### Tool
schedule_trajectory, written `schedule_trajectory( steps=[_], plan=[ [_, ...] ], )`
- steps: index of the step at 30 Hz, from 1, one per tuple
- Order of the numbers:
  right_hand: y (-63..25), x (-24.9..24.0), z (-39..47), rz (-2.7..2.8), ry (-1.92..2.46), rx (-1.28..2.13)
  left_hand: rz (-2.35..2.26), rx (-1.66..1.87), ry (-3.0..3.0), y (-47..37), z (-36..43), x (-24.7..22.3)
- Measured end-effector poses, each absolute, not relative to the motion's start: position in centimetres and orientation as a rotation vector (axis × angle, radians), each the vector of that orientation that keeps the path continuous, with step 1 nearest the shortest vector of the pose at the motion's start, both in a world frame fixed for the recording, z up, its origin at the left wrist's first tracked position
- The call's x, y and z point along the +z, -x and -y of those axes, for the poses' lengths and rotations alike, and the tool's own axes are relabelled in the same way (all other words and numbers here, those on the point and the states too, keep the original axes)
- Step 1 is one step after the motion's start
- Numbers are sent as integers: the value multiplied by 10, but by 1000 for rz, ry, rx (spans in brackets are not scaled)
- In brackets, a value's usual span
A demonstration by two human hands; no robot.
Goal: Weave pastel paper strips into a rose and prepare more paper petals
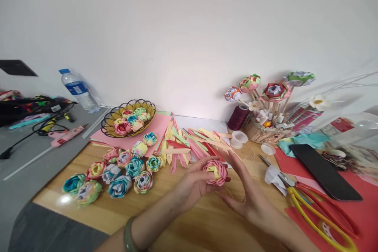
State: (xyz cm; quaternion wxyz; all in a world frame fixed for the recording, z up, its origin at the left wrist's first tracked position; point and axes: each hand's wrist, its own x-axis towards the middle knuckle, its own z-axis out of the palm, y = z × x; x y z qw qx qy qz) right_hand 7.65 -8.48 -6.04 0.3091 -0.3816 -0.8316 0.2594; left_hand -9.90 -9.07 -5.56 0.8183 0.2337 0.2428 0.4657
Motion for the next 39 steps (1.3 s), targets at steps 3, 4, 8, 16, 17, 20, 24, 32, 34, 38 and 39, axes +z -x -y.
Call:
schedule_trajectory(
  steps=[3,4,8,16,17,20,24,32,34,38,39],
  plan=[
    [-70,-67,86,2136,1080,738,-452,1051,-383,108,95,-56],
    [-68,-71,86,2108,1105,748,-436,1078,-342,110,97,-55],
    [-57,-83,88,2073,1142,763,-418,1183,-225,117,105,-53],
    [-25,-80,81,2076,1007,737,-385,1201,-229,120,110,-46],
    [-22,-80,77,2075,993,715,-384,1202,-237,122,110,-46],
    [-16,-76,68,2110,931,642,-442,1224,-263,130,112,-44],
    [-14,-66,58,2201,861,514,-718,1249,-466,146,120,-45],
    [2,-54,25,2293,911,581,-1068,1080,-972,183,132,-47],
    [9,-52,17,2302,920,631,-1092,955,-1057,190,134,-42],
    [29,-41,6,2242,904,903,-1202,859,-1253,211,133,-23],
    [34,-37,5,2206,886,1013,-1228,875,-1313,218,131,-17]
  ],
)
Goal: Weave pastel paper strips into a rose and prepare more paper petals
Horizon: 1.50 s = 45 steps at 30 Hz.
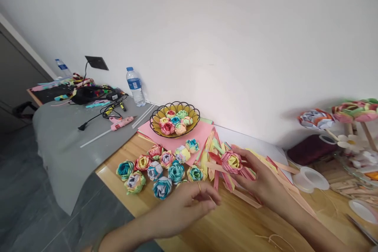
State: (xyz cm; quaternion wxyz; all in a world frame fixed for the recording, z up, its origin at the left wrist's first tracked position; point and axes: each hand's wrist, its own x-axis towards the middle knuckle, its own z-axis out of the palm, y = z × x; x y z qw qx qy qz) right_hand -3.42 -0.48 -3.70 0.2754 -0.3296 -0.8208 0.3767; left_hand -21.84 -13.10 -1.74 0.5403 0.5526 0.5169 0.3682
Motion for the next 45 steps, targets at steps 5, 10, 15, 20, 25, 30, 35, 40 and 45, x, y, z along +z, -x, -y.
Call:
schedule_trajectory(
  steps=[5,10,15,20,25,30,35,40,45],
  plan=[
    [58,-20,-5,2186,806,1278,-1565,1131,-1463,285,108,5],
    [92,-12,-46,2370,781,728,-1936,1406,-1469,370,66,12],
    [144,-7,-98,2422,713,462,-1954,1307,-1558,407,27,8],
    [182,-11,-127,2467,689,308,-1974,1179,-1694,404,-17,2],
    [190,-14,-133,2517,644,165,-1917,1001,-1891,391,-55,-2],
    [188,-14,-134,2590,609,61,-1844,843,-2015,389,-83,-9],
    [192,-17,-136,2612,689,36,-1743,698,-2092,389,-98,-19],
    [194,-19,-134,2638,802,85,-1646,570,-2152,391,-104,-33],
    [194,-21,-135,2647,878,197,-1605,549,-2166,398,-109,-37]
  ],
)
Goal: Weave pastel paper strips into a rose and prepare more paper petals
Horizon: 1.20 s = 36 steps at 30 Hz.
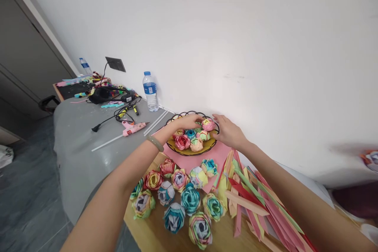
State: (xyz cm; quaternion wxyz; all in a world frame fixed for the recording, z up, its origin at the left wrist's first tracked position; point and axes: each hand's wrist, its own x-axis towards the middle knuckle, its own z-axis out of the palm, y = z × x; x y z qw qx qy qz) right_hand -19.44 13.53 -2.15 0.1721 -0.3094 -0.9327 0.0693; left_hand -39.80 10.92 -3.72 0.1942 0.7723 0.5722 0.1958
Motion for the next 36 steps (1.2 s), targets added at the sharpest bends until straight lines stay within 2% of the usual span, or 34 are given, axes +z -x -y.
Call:
schedule_trajectory(
  steps=[7,17,23,31,36],
  plan=[
    [205,-28,-149,2637,943,343,-1551,542,-2136,400,-109,-29],
    [215,-30,-139,2562,1045,224,-1569,505,-2099,402,-105,-13],
    [210,-25,-137,2530,1022,270,-1771,524,-2071,406,-98,-4],
    [145,-2,-134,2457,950,422,-1938,539,-2123,404,-86,11],
    [61,3,-71,2572,902,689,-1949,581,-2235,392,-80,19]
  ],
)
